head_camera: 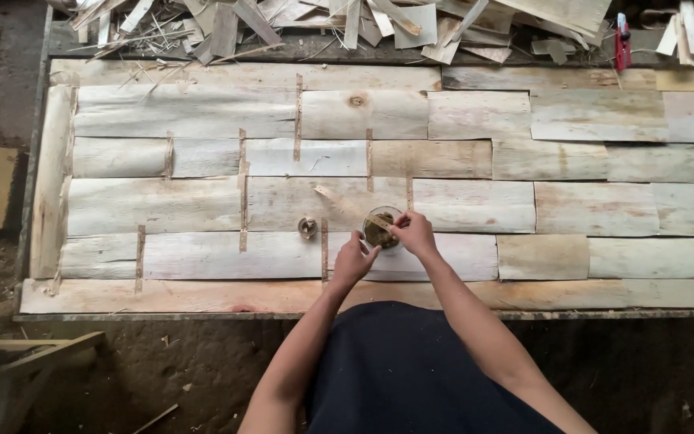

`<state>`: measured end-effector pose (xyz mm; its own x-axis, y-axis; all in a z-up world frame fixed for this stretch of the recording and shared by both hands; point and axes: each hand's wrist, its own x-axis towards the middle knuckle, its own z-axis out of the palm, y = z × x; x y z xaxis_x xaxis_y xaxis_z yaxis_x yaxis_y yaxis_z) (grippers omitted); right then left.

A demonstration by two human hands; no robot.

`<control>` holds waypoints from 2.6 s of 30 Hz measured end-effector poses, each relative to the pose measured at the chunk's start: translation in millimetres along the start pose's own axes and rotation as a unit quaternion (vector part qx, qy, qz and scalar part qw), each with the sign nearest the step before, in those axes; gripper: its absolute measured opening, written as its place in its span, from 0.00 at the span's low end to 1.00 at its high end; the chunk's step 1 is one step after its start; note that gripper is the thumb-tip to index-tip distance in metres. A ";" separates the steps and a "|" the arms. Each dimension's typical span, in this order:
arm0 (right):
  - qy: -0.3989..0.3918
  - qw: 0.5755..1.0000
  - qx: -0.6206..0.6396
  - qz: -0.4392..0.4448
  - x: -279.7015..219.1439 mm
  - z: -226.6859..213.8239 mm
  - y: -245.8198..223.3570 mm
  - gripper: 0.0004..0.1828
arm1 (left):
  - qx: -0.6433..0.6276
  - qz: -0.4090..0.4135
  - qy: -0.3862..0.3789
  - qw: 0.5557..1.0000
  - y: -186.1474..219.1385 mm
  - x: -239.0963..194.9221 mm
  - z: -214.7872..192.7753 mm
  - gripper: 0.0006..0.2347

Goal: Assembling a decorative or structural wood panel by gluing small strips of wood onto a larger board.

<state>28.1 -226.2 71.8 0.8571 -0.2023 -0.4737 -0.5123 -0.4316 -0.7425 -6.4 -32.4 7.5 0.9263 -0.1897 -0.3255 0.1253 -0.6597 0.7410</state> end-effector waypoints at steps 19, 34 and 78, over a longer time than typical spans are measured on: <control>0.044 0.997 -0.066 0.024 -0.8 13.8 -0.6 0.05 | 0.184 0.298 0.104 0.931 40.4 -12.0 8.5 0.21; 0.029 0.986 -0.162 0.033 -48.2 2.2 -50.9 0.12 | 0.249 0.258 -0.036 0.933 53.8 -28.8 -11.3 0.40; 0.003 0.998 0.003 0.056 -67.6 -25.2 -8.5 0.12 | 0.359 0.155 -0.034 0.920 61.9 -23.3 7.1 0.31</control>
<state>-24.1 -230.9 122.1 0.7942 -0.2543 -0.5518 -0.6059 -0.4008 -0.6872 -22.7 -74.0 56.8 0.8505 -0.4791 -0.2170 -0.4311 -0.8714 0.2342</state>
